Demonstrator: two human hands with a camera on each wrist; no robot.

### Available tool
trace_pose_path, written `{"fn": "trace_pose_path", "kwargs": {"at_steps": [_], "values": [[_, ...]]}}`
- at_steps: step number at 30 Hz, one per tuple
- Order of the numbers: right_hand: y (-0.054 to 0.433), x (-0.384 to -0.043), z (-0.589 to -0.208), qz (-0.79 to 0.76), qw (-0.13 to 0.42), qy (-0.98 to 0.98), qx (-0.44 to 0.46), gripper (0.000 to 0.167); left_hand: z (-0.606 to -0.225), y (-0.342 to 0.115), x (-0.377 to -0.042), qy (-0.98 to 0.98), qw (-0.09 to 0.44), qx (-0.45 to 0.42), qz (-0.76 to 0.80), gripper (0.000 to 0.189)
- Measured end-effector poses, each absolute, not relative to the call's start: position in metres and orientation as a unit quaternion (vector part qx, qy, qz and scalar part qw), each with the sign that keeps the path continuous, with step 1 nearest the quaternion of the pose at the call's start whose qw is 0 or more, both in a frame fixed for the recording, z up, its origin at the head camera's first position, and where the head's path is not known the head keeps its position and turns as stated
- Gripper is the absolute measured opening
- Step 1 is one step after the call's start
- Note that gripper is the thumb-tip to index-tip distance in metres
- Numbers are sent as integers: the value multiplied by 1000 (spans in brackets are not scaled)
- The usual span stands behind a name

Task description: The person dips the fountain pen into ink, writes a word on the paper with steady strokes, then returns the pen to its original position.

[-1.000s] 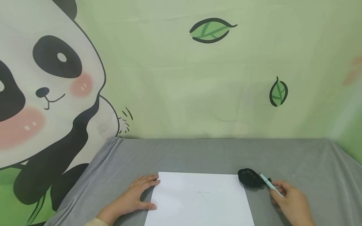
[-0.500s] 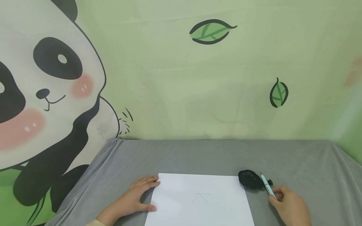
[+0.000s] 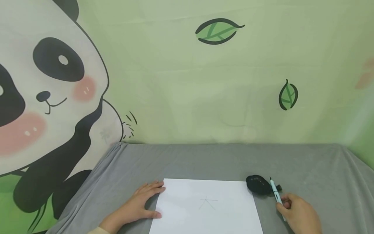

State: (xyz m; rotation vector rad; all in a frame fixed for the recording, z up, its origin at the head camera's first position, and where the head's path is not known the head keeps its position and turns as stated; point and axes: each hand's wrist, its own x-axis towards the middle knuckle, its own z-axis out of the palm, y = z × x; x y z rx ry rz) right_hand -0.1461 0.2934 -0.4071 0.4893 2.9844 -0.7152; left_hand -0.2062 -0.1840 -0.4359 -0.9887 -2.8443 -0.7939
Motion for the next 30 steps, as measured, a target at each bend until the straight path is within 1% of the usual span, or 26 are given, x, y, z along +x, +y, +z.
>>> {"fn": "trace_pose_path", "kwargs": {"at_steps": [12,18,21,26,30], "values": [[299,-150,-411,-222,21,961,164,41,-434,-183,-208,-912,4,-325,-252,80],[296,-153,-406,-217,15,964,156,40,-433,-184,-208,-913,5,-327,-244,78],[295,-152,-402,-209,3,969,132,40,-434,-185,-208,-914,5,-327,-239,78],[298,-149,-397,-198,-43,977,68,40,-435,-187,-205,-916,6,-324,-237,77],[298,-151,-393,-196,-60,978,44,45,-435,-188,-206,-916,19,-320,-240,74]]}}
